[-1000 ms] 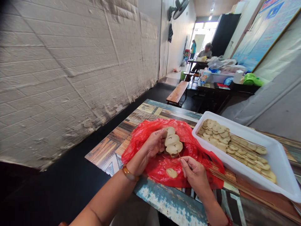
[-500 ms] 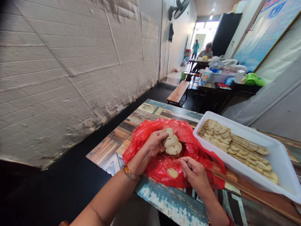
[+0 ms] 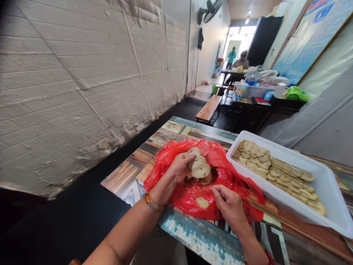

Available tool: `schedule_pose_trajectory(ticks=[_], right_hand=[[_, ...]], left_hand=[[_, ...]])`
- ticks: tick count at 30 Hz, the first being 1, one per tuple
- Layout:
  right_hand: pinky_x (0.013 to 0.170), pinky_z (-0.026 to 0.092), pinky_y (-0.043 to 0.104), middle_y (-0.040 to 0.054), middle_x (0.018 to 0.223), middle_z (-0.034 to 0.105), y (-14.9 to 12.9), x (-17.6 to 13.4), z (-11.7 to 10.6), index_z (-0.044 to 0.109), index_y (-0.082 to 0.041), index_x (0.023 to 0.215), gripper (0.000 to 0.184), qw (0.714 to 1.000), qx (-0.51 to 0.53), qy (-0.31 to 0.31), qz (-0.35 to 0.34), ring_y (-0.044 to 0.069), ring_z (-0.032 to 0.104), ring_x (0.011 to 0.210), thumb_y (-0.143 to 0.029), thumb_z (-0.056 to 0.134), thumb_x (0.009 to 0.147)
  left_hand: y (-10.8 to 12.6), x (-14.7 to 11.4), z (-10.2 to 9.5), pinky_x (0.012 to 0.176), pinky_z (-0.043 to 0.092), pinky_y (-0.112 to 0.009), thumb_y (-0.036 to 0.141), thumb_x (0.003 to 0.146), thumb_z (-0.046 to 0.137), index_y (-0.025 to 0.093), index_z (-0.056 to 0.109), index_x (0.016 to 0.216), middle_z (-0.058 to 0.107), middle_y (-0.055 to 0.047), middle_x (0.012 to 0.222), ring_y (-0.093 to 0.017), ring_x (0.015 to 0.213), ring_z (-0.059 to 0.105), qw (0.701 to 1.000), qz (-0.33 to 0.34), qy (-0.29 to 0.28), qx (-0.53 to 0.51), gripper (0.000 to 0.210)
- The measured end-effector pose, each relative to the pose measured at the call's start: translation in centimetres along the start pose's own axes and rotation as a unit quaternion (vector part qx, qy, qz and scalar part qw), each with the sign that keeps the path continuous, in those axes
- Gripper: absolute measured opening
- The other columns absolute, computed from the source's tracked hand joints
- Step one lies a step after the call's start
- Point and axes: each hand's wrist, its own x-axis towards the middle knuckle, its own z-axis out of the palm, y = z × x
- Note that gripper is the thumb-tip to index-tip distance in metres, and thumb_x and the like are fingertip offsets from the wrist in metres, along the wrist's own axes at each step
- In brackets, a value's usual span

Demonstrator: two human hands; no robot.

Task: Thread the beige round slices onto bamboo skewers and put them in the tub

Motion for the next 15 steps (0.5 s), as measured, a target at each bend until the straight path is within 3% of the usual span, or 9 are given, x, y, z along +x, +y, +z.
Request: schedule_pose_trajectory(ticks=[6, 15], right_hand=[[0.047, 0.038, 0.023, -0.0032, 0.049, 0.047, -0.16, 0.02, 0.22, 0.065, -0.018, 0.077, 0.037, 1.0, -0.001, 0.007, -0.007, 0.013, 0.046, 0.046, -0.048, 0.046, 0.087], [0.049, 0.038, 0.023, -0.0035, 0.05, 0.047, -0.47, 0.28, 0.45, 0.063, -0.019, 0.073, 0.035, 0.999, -0.018, 0.022, -0.024, 0.013, 0.047, 0.048, -0.045, 0.045, 0.087]], left_hand=[[-0.58, 0.18, 0.06, 0.052, 0.042, -0.022, 0.04, 0.049, 0.083, 0.01, 0.065, 0.071, 0.065, -0.006, 0.066, -0.012, 0.053, 0.057, 0.998, 0.026, 0.045, 0.02, 0.042], [-0.84, -0.35, 0.55, 0.043, 0.034, -0.02, 0.043, 0.049, 0.082, 0.011, 0.065, 0.072, 0.064, -0.004, 0.061, -0.01, 0.045, 0.052, 0.998, 0.005, 0.041, 0.047, 0.043]])
